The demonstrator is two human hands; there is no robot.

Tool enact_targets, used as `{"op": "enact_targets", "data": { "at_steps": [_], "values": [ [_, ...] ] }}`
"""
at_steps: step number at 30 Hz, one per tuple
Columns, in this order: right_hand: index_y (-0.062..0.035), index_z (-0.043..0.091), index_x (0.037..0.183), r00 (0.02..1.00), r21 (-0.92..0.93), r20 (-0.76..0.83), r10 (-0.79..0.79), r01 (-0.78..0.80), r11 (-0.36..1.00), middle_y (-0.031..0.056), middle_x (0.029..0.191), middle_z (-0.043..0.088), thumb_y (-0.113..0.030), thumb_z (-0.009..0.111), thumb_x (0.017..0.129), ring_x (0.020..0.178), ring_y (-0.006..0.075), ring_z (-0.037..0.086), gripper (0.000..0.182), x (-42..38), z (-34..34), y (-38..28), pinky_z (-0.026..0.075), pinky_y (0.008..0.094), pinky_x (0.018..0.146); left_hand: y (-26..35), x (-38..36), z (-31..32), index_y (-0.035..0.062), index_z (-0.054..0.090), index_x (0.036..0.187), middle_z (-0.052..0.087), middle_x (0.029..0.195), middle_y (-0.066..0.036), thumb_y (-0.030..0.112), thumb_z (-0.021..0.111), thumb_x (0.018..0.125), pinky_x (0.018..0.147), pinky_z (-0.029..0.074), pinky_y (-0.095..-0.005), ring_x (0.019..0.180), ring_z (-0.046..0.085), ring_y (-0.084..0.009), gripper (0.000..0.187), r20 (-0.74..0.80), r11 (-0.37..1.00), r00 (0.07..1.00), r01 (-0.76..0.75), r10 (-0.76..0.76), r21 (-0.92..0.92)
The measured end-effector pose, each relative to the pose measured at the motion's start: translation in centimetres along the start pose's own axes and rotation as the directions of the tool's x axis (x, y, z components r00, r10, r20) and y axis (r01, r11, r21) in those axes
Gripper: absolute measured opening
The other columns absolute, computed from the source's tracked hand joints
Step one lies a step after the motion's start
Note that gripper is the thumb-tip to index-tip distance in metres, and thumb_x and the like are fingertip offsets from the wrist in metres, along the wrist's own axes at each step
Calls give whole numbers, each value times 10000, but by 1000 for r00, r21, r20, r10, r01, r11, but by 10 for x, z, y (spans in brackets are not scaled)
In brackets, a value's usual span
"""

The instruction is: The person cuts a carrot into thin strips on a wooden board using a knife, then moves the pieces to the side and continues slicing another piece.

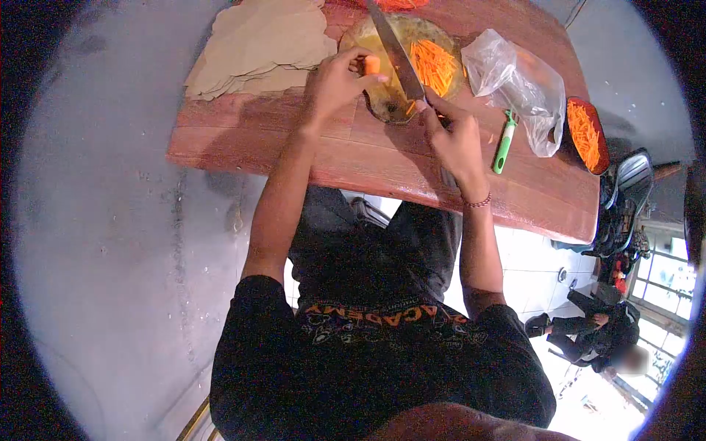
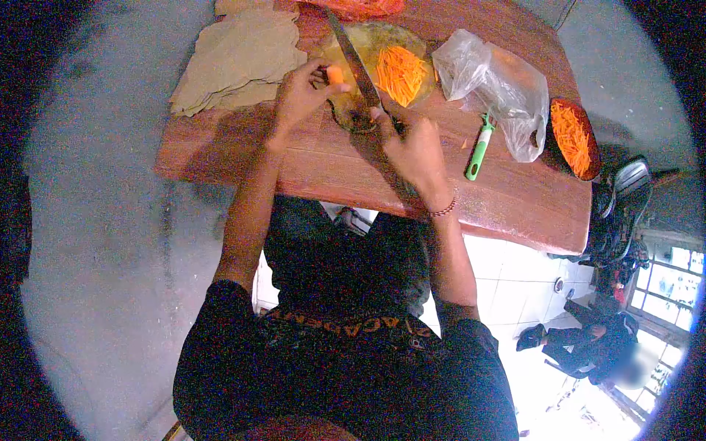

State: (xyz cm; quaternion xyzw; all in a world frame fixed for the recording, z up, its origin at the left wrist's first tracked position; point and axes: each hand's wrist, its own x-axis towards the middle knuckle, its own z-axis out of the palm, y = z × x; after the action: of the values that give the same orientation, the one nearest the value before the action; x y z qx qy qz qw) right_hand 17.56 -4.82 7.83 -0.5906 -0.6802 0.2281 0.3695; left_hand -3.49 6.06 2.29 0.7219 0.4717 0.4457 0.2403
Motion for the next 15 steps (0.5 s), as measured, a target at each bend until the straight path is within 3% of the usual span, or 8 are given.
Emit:
{"op": "enact_targets", "data": {
  "at_steps": [2,6,11,15],
  "values": [
    [-64,663,1170,1000,-4,7,-17,17,1000,268,807,656,-308,581,944,743,397,680,343,1,1,-4,513,439,679,-8,-1,-6,88,702,1074,724,897,-93,341,814,756,751,552,-313,830,705,-192,421,92,996,995,21,-30,90],
    [-64,659,1186,1000,-8,6,-18,18,1000,277,801,651,-306,583,942,743,391,683,352,0,2,-10,515,440,671,-10,-2,-7,99,710,1100,728,884,-102,348,799,768,750,554,-320,824,706,-196,425,79,997,997,6,-12,78],
    [-51,652,1197,1000,0,18,19,-19,1000,279,801,650,-298,587,938,754,387,687,364,1,0,-11,516,440,669,9,-6,9,97,716,1083,731,882,-92,357,797,762,716,549,-317,777,709,-196,421,-9,997,1000,22,-23,-69],
    [-41,651,1198,999,-34,26,35,-34,999,274,816,657,-278,600,930,768,373,695,361,1,-3,-14,522,424,690,10,-9,6,82,709,1066,723,878,-114,341,780,784,713,545,-331,787,708,-235,390,10,999,999,40,-40,5]
  ]
}}
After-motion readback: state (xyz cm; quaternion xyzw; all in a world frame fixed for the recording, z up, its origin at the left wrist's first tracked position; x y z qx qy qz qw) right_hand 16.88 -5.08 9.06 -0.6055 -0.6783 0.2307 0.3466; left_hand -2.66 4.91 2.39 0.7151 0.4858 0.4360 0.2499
